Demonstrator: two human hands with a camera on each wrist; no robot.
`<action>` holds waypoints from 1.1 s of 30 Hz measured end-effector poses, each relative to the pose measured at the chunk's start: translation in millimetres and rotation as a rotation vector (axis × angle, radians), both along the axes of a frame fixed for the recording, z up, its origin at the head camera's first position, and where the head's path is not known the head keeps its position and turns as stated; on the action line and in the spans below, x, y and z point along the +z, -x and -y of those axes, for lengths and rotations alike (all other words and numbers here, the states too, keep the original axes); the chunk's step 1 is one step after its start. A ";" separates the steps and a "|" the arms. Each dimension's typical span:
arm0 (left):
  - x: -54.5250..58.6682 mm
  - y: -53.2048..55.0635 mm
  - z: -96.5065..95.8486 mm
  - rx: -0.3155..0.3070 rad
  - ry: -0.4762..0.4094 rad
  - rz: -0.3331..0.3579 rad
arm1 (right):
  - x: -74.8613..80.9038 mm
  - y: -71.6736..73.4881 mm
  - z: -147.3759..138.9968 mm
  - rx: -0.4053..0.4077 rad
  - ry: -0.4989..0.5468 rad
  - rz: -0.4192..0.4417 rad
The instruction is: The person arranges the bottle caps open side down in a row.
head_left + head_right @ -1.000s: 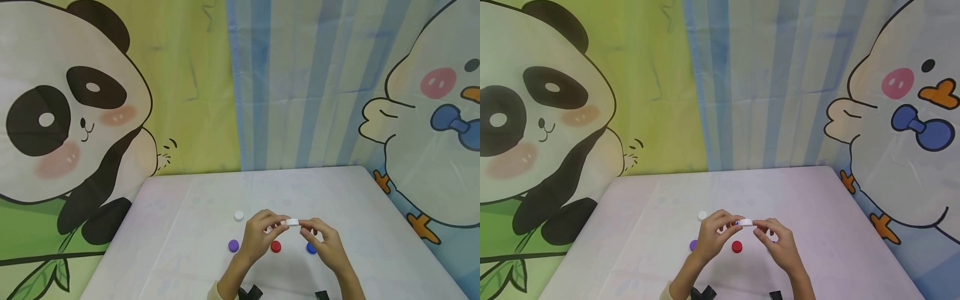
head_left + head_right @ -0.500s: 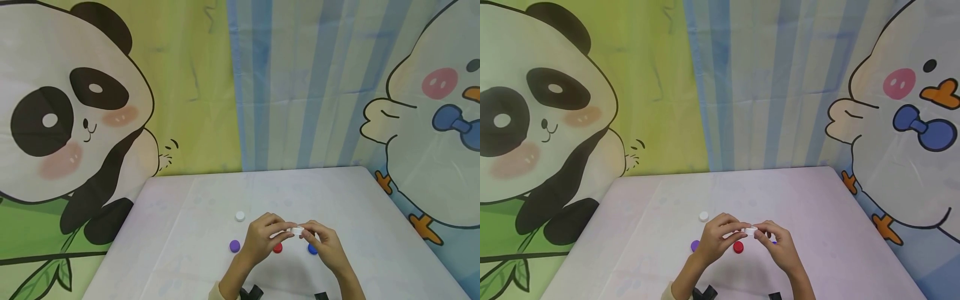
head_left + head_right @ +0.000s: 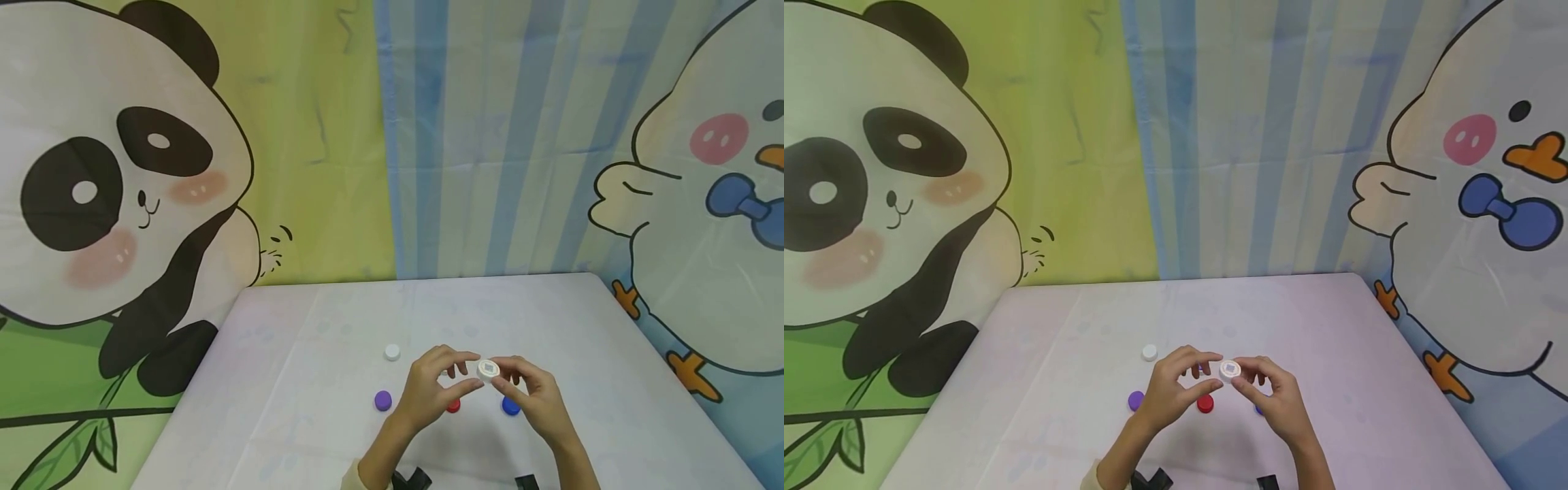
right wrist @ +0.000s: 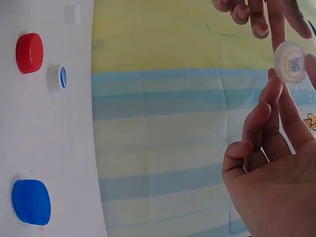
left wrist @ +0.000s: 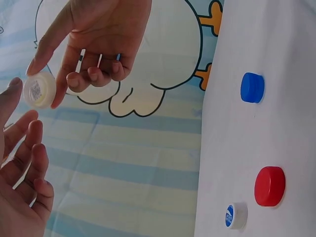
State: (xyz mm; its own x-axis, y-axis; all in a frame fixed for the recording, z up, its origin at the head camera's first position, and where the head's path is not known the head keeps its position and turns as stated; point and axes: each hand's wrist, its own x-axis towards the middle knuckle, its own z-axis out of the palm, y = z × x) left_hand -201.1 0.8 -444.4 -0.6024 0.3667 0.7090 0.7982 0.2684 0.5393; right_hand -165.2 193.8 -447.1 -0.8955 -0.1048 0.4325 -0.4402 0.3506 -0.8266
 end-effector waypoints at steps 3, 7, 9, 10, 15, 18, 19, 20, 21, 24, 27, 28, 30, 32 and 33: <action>-1.5 0.7 -1.7 0.001 -0.003 0.017 | -1.0 0.7 -0.3 -0.008 -0.013 -0.019; -4.2 2.5 -4.1 0.007 0.000 -0.002 | -3.7 2.2 -1.3 -0.024 -0.033 -0.038; -5.6 4.0 -5.8 0.002 -0.007 0.006 | -4.5 2.7 -2.3 -0.046 -0.050 -0.034; -7.0 5.1 -6.9 -0.001 -0.010 0.012 | -4.8 3.0 -3.1 -0.062 -0.059 -0.029; -13.5 14.0 -16.5 -0.001 -0.016 0.033 | -7.9 8.5 -8.0 -0.141 -0.086 0.002; -16.8 21.6 -24.5 0.033 0.008 0.023 | -13.3 15.0 -12.9 -0.197 -0.082 0.023; -17.7 24.4 -27.1 0.045 0.018 0.025 | -15.4 17.9 -15.0 -0.206 -0.080 0.029; -18.7 27.0 -29.6 0.056 0.031 0.027 | -17.5 20.8 -17.1 -0.213 -0.074 0.036; -19.7 29.6 -31.8 0.069 0.049 0.022 | -20.1 23.3 -19.2 -0.216 -0.065 0.045; -23.0 36.7 -38.3 0.102 0.109 0.022 | -25.8 29.6 -24.3 -0.216 -0.045 0.064; -28.5 44.9 -44.8 0.137 0.196 0.056 | -38.8 39.8 -33.0 -0.214 -0.073 0.074; -30.7 47.8 -47.2 0.152 0.228 0.072 | -44.1 44.1 -36.5 -0.210 -0.093 0.089; -36.5 54.1 -51.8 0.183 0.303 0.109 | -58.2 54.7 -45.0 -0.193 -0.145 0.123; -43.9 59.0 -57.4 0.214 0.379 0.140 | -69.5 61.3 -51.1 -0.167 -0.193 0.163; -47.3 60.8 -60.1 0.228 0.415 0.160 | -74.4 64.0 -53.6 -0.158 -0.208 0.192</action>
